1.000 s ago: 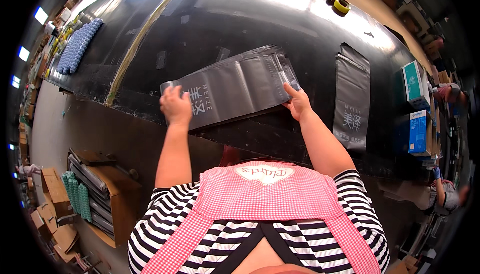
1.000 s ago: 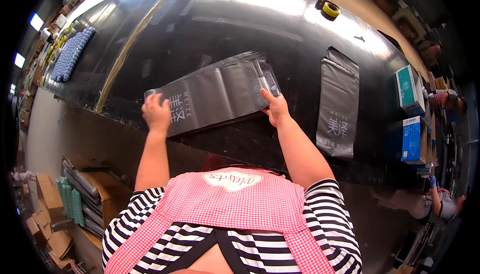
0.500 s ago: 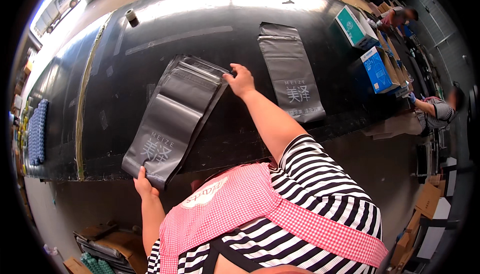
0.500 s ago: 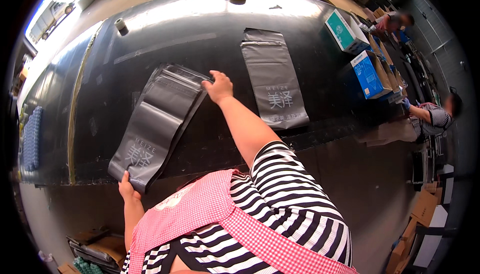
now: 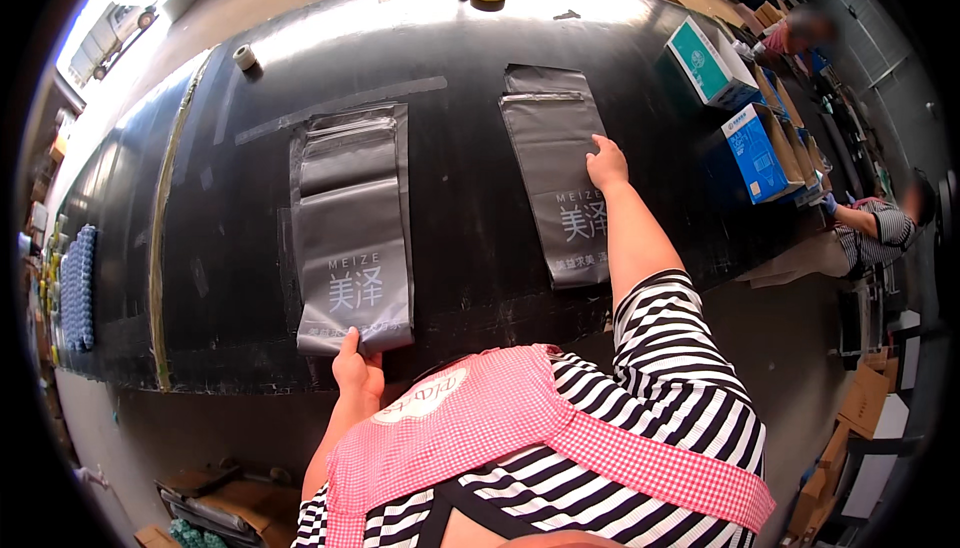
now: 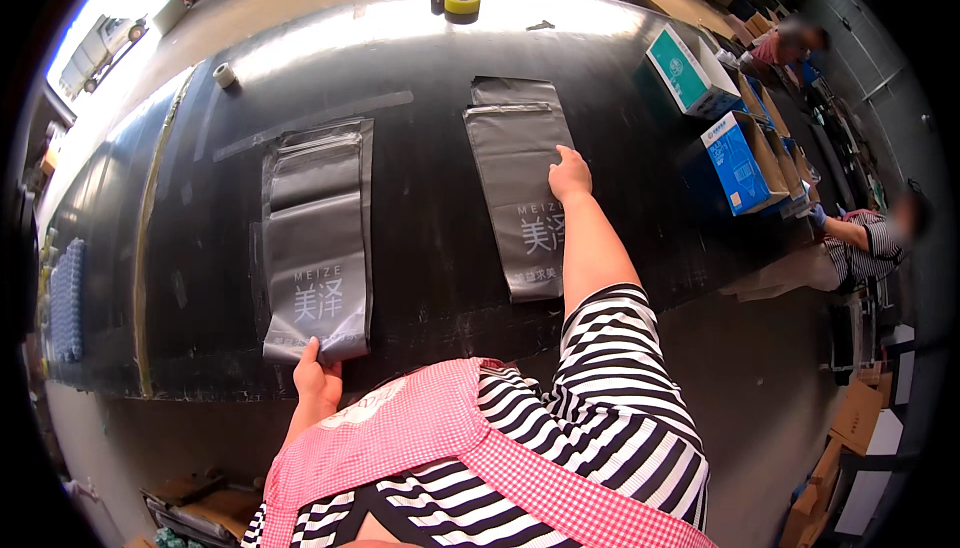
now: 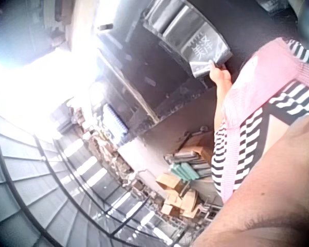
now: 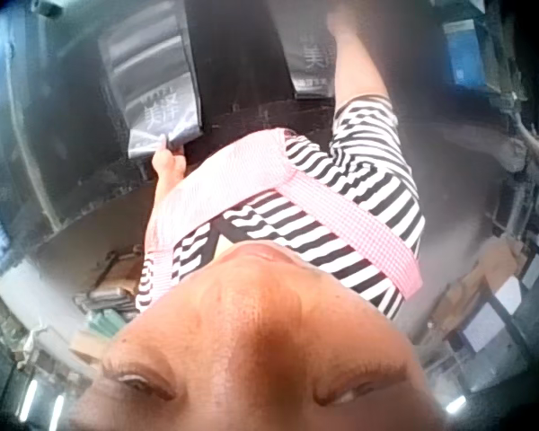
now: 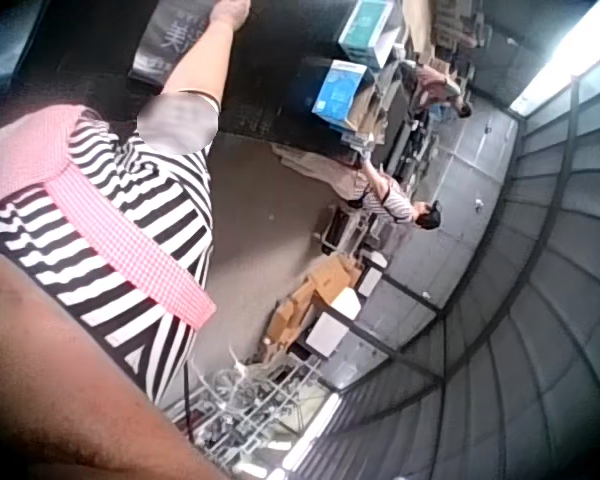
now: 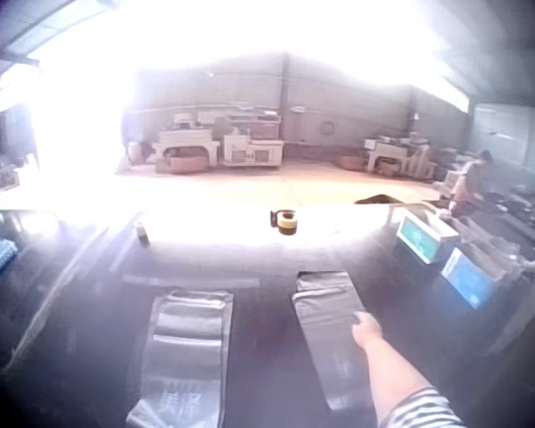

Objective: The person places purple bubble wrap rolls into black plastic shipping bags on a table. They fold the bags closed around the items and arrange the packed bags on the table surface.

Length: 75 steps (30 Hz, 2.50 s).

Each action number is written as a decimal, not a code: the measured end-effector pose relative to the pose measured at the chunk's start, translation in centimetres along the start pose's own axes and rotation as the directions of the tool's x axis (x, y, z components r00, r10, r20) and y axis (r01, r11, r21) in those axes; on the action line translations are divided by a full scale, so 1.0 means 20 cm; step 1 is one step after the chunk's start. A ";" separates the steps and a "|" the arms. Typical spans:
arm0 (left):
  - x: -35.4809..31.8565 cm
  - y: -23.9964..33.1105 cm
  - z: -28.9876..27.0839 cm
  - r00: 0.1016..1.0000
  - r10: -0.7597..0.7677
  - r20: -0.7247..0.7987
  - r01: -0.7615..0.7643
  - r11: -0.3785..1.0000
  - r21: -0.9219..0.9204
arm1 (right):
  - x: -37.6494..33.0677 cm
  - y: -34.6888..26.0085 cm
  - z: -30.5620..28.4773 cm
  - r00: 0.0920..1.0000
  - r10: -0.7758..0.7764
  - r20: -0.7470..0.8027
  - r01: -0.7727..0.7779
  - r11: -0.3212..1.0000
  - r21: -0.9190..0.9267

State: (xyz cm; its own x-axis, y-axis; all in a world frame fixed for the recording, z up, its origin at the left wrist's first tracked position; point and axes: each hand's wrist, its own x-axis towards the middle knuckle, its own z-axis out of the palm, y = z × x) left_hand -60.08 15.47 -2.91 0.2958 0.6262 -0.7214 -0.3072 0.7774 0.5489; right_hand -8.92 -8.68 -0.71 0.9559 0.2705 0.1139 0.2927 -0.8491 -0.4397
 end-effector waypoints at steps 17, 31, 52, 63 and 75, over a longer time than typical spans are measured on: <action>-0.11 0.14 0.60 0.558 -0.716 0.421 0.097 0.560 0.823 | 0.94 -0.38 0.12 0.712 -0.278 0.645 0.428 0.900 -0.084; 1.09 0.71 1.30 0.954 0.290 -0.075 -0.081 0.490 0.868 | 0.39 -0.50 -0.29 0.722 -0.478 0.501 0.497 0.861 0.107; 0.16 0.58 1.57 0.541 0.100 0.835 -0.510 0.828 0.232 | -1.58 -0.31 -1.38 0.950 -0.291 0.116 0.283 0.955 0.084; -0.77 0.34 1.85 0.376 -0.079 0.923 -0.204 0.965 0.165 | -1.88 -0.17 -1.45 0.979 -0.183 -0.093 0.195 0.972 0.134; 0.31 -0.64 2.20 0.526 -0.250 0.813 -0.220 0.883 0.414 | -1.79 -0.20 -1.48 0.928 -0.340 -0.154 0.360 0.925 0.124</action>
State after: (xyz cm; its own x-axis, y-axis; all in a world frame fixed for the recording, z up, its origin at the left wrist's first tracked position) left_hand -14.58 12.00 4.19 0.9678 0.1828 -0.1731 0.0380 0.5738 0.8181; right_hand -43.61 -28.34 23.43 0.7907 0.4702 0.3921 0.6118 -0.6315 -0.4764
